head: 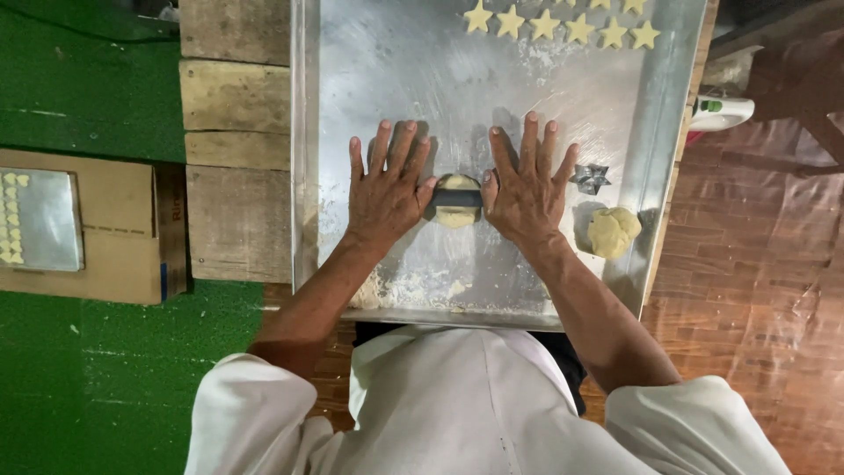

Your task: Rolling out small portions of dough and cutting them into star shapes using a cookie cutter on a baking tray.

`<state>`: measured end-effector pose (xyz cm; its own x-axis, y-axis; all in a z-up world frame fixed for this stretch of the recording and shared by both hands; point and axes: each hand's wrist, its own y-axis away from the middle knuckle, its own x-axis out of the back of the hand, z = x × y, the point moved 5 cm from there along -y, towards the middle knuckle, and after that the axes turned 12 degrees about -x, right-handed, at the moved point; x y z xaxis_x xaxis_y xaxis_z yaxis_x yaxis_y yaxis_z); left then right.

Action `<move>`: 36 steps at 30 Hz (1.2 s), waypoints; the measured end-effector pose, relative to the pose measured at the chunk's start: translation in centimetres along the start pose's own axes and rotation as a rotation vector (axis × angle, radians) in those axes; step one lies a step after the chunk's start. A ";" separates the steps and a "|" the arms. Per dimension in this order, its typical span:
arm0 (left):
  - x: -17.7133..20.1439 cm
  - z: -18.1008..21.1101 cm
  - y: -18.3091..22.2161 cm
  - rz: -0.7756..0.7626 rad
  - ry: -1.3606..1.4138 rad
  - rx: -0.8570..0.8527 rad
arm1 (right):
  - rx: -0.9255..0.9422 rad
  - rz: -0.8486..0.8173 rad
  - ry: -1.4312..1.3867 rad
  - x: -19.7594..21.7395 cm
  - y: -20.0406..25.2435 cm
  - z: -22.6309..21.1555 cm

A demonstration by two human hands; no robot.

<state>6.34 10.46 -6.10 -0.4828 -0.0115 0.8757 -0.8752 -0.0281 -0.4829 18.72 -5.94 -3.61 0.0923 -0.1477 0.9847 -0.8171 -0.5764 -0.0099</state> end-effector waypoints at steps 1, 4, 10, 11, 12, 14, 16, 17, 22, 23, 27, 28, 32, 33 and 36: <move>0.1 0.2 0.2 0.002 0.000 0.002 | 0.002 0.001 0.002 -0.2 0.2 0.1; 0.5 0.6 0.8 0.028 -0.004 0.004 | 0.012 0.024 0.008 -0.6 0.7 0.3; 0.7 1.3 2.0 0.014 -0.034 0.007 | 0.038 0.092 0.030 -1.3 1.8 0.7; 0.6 1.4 2.2 -0.028 0.004 0.027 | 0.044 0.121 0.036 -1.3 2.0 0.7; 0.4 1.5 2.5 -0.069 0.041 0.046 | 0.049 0.151 0.042 -1.2 2.2 0.6; 0.6 1.7 2.6 -0.108 0.068 0.052 | 0.059 0.172 0.050 -1.2 2.5 0.8; 1.0 1.9 2.8 -0.149 0.094 0.059 | 0.069 0.192 0.055 -1.3 2.8 0.7; 1.1 2.0 2.9 -0.205 0.149 0.075 | 0.074 0.210 0.056 -1.1 3.0 0.6; 2.3 2.9 3.5 -0.379 0.283 0.133 | 0.085 0.236 0.060 -0.8 4.3 0.6; 2.4 3.0 3.6 -0.392 0.277 0.140 | 0.067 0.183 0.031 -0.9 4.5 0.7; 2.9 3.7 4.1 -0.448 0.279 0.156 | 0.039 0.072 -0.028 -0.1 5.3 0.5; 3.0 3.8 4.1 -0.447 0.279 0.156 | 0.039 0.073 -0.028 0.1 5.5 0.5; 3.6 4.7 4.6 -0.512 0.265 0.155 | -0.007 -0.043 -0.035 0.2 6.3 0.5; 4.0 5.1 4.8 -0.524 0.238 0.144 | -0.016 -0.075 -0.031 0.2 6.6 0.6; 3.2 6.0 6.0 -0.543 0.255 0.182 | 0.017 -0.027 -0.053 0.1 7.3 0.7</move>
<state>-0.27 4.27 -6.11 0.0176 0.2900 0.9569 -0.9894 -0.1328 0.0584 13.18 -10.68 -3.66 0.1445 -0.1738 0.9741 -0.8042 -0.5942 0.0133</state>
